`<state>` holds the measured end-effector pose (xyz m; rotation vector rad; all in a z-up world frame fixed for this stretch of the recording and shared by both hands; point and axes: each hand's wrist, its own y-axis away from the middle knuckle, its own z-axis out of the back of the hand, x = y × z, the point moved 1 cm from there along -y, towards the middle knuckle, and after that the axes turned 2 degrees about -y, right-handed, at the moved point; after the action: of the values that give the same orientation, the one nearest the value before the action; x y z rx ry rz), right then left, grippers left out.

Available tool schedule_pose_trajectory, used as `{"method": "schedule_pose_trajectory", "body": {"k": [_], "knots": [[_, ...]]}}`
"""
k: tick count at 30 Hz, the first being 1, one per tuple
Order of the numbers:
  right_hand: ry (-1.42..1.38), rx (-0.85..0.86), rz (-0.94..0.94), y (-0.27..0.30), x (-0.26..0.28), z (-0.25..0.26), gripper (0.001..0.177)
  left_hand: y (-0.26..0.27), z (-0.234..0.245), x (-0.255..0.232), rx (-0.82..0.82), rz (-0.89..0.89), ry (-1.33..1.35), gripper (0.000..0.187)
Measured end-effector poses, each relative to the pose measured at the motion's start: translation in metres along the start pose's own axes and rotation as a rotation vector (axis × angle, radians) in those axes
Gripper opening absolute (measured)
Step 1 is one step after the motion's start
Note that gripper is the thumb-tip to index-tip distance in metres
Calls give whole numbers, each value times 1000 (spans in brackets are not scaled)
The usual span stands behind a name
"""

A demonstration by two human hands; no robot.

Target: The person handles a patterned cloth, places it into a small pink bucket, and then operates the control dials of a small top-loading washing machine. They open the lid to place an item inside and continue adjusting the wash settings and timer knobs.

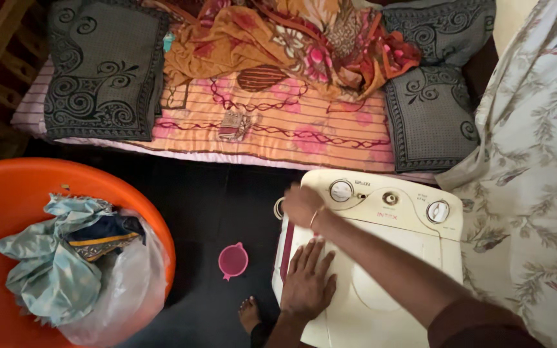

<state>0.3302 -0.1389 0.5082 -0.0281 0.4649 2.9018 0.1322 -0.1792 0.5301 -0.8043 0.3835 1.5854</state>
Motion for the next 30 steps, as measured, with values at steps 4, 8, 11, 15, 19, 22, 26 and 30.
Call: {"method": "schedule_pose_trajectory", "body": {"k": [4, 8, 11, 15, 19, 22, 26, 30], "knots": [[-172, 9, 34, 28, 46, -9, 14, 1, -4, 1, 148, 85, 6, 46], [-142, -81, 33, 29, 27, -8, 13, 0, -4, 3, 155, 77, -11, 49], [-124, -143, -65, 9, 14, -8, 14, -1, -1, 1, 34, 17, 12, 52], [-174, 4, -220, -12, 16, -2, 17, -2, 5, 0, -11, -15, 30, 52], [-177, 70, -197, -6, 24, 7, 14, 5, -2, 2, 13, -66, 50, 37], [-230, 162, -134, 9, 51, 8, 12, 21, -20, 13, 33, -215, 100, 44], [-287, 234, 11, 41, 110, 2, 14, 37, -64, 29, 181, -251, 160, 30], [-354, 407, -69, 50, 104, -9, 13, 40, -63, 20, 4, -260, 58, 31]]}}
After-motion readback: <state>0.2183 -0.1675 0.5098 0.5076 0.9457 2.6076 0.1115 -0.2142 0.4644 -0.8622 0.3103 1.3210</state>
